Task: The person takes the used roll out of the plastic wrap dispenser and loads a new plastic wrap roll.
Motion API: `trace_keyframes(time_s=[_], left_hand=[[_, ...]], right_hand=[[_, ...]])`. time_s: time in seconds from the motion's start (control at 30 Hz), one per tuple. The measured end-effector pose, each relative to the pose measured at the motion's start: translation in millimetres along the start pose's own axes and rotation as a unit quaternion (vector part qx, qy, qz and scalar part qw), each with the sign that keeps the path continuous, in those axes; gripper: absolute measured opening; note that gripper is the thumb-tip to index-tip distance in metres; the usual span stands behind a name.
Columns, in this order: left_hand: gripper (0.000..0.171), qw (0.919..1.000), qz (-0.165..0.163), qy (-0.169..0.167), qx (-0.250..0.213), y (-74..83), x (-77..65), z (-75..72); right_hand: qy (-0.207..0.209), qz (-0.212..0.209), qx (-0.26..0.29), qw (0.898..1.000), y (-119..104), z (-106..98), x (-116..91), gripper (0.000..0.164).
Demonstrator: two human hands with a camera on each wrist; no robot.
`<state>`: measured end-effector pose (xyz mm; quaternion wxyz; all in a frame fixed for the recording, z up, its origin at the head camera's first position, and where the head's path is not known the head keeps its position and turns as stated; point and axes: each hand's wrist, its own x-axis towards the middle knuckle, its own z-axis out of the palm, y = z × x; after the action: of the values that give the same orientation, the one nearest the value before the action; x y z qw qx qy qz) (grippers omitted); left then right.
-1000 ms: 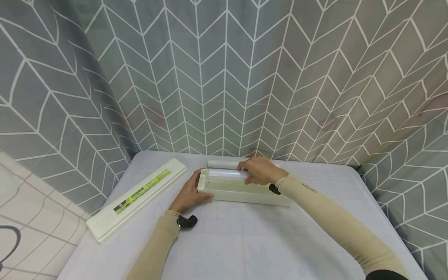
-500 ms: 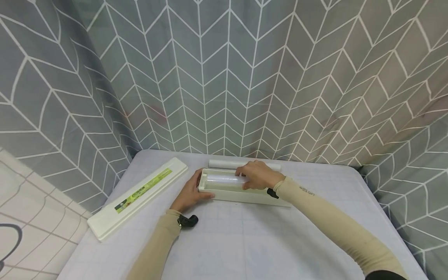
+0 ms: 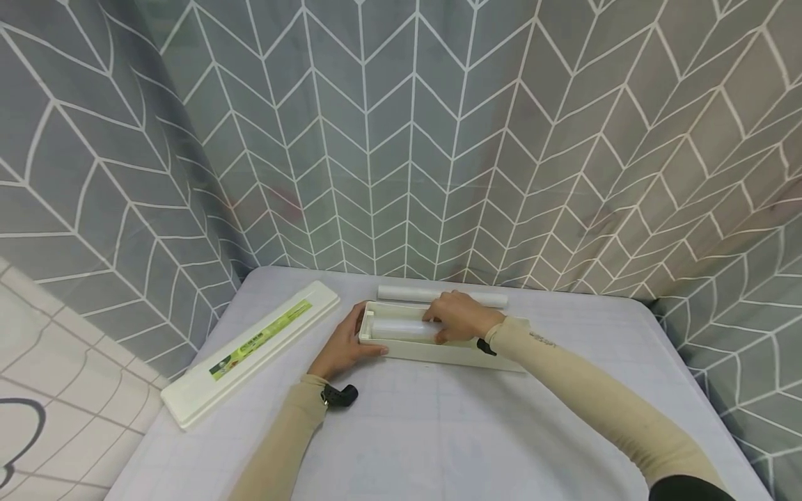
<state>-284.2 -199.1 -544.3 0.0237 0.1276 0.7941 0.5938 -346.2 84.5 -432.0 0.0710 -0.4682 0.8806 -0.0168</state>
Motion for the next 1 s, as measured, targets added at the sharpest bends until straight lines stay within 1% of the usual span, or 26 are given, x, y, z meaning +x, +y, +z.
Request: trace_keyframes(time_s=[0.1,0.3,0.53,0.73,1.0], left_hand=[[0.108,1.0,0.0,-0.002,0.0,1.0,0.0,0.7],[0.108,1.0,0.001,0.005,0.008,1.9,-0.2,1.6],[0.108,1.0,0.0,-0.001,0.004,1.5,-0.7,1.8],[0.107,0.9999,-0.005,0.0,0.009,2.1,-0.6,1.7],[0.107,1.0,-0.004,-0.001,0.004,0.8,-0.5,1.4]], right_hand=[[-0.007,0.007,0.004,1.0,1,5,2,0.042],[0.001,-0.007,0.013,1.0,6,9,4,0.04],[-0.008,-0.009,0.033,0.999,8,12,3,0.041],[0.0,-0.017,0.033,0.999,11,15,5,0.042],[-0.001,-0.019,0.032,0.999,14,18,5,0.041]])
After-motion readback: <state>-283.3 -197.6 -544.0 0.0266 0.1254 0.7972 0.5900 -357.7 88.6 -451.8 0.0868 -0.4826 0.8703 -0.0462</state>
